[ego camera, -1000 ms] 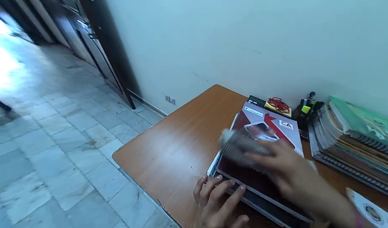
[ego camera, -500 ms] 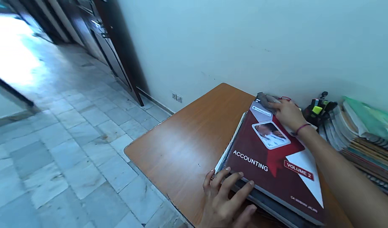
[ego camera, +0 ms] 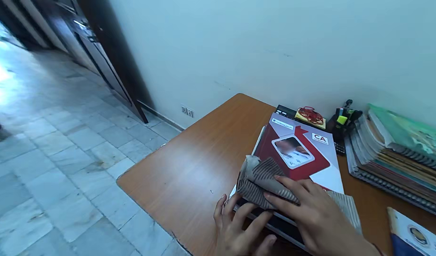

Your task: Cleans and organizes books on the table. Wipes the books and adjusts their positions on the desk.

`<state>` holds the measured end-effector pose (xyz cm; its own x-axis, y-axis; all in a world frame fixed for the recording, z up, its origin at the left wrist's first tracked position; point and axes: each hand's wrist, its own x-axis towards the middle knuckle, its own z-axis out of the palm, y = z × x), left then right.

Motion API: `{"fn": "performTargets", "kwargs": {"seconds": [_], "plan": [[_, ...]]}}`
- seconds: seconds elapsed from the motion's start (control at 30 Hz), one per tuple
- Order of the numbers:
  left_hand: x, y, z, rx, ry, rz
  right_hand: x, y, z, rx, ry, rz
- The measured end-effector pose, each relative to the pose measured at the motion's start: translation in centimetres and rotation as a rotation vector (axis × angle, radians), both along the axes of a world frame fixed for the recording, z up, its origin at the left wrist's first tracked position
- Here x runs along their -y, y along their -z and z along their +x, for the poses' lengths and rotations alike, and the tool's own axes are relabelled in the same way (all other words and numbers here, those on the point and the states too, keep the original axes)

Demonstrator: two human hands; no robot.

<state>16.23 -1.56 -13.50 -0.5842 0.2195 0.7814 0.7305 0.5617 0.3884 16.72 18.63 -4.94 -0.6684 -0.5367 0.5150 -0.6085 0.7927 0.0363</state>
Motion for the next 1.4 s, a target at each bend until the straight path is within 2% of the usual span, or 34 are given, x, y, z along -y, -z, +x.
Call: {"fn": "performTargets", "kwargs": {"seconds": [0.1, 0.2, 0.37, 0.5, 0.63, 0.8, 0.87, 1.03, 1.23, 1.4], "plan": [[0.0, 0.0, -0.3, -0.012, 0.010, 0.003, -2.0, 0.0, -2.4, -0.003, 0.047, -0.039], [0.0, 0.1, -0.4, -0.036, -0.003, -0.004, -5.4, -0.6, -6.3, 0.072, 0.194, -0.065], [-0.4, 0.3, -0.4, -0.018, -0.033, 0.071, -11.5, -2.3, -12.4, 0.311, 0.686, -0.149], [0.1, 0.4, -0.6, 0.117, -0.052, 0.207, -13.1, -1.8, -13.4, 0.434, 0.973, -0.295], [0.2, 0.3, -0.6, 0.217, -0.025, 0.317, -12.2, -1.4, -10.9, 0.386, 1.001, -0.290], [1.0, -0.8, -0.1, 0.376, 0.128, 0.502, -10.0, -0.1, -4.4, 0.200, 0.852, -0.257], [1.5, -1.3, 0.3, 0.385, 0.200, 0.514, -9.1, 0.7, -1.7, 0.091, 0.796, -0.239], [2.8, -1.5, 1.5, 0.234, 0.210, 0.233, -8.7, 2.8, 3.3, 0.040, 0.736, -0.305], [3.1, -2.4, -0.7, -0.115, 0.163, -0.229, -9.8, 3.1, 6.6, 0.152, 0.690, -0.561], [3.6, -6.4, -4.8, -0.474, 0.376, -0.616, -11.0, 2.4, 9.9, 0.200, 0.659, -0.647]]}}
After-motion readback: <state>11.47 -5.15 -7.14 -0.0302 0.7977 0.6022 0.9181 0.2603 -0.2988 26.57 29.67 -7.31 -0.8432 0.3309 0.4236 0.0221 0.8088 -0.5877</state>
